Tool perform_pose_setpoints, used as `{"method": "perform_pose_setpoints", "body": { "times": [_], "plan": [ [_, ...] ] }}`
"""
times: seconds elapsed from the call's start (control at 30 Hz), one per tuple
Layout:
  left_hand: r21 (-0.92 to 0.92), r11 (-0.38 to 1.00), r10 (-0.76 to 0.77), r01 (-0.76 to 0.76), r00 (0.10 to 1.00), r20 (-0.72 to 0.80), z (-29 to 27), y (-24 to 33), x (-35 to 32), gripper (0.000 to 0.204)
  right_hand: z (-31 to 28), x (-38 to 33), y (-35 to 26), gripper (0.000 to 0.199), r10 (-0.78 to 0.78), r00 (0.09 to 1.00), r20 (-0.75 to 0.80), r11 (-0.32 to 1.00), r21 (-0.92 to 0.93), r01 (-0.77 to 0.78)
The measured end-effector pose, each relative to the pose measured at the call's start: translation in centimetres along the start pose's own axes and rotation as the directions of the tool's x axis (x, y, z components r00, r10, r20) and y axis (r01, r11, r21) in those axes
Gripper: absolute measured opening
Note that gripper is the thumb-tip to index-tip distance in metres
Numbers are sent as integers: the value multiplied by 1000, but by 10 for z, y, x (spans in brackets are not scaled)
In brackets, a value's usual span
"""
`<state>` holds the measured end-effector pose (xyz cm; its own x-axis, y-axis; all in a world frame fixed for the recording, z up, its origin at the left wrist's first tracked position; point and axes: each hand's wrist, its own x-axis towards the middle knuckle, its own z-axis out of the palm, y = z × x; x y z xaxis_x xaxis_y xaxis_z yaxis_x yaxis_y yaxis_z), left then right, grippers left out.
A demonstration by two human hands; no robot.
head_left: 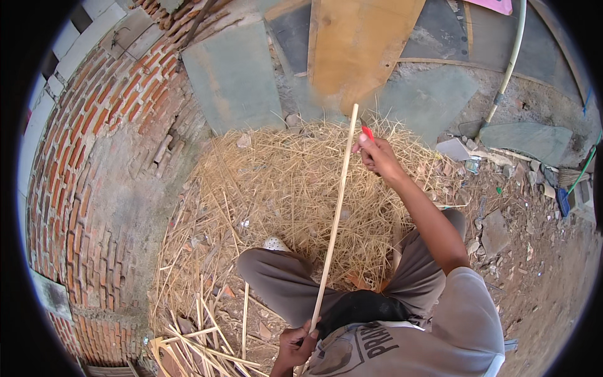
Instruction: The person sits cross-legged on a pile of straw and uses a red utility knife to shave the surface of a long bamboo stick. They hold the stick with their left hand and scrape it with the knife in their right hand, moving the tool along the length of the stick repeatedly.
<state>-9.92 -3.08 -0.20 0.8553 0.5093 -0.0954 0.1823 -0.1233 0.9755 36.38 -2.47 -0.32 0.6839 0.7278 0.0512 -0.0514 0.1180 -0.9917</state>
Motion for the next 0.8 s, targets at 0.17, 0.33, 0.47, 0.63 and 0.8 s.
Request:
{"method": "perform_pose_setpoints", "body": {
  "times": [0.17, 0.33, 0.47, 0.63, 0.8],
  "plan": [
    [-34, 999, 30, -28, 998, 59, -1, -23, 7, 35, 12, -12, -16, 28, -50, 998, -46, 995, 85, 54],
    [-34, 999, -1, 4, 994, 110, 1, -28, 15, 35, 5, -6, 1, 28, 43, 987, -156, 999, -4, -44],
    [15, 999, 47, -49, 995, 93, 3, -37, 16, 33, 5, -9, -3, 25, 155, 986, -62, 970, 196, -141],
    [49, 998, 25, -28, 997, 74, 5, -34, 30, 33, 14, -16, -10, 23, 195, 981, -22, 960, 210, -186],
    [54, 993, 93, -101, 987, 130, -2, -44, 35, 33, 22, -20, -4, 21, 177, 982, 66, 948, 258, -188]
  ]
}}
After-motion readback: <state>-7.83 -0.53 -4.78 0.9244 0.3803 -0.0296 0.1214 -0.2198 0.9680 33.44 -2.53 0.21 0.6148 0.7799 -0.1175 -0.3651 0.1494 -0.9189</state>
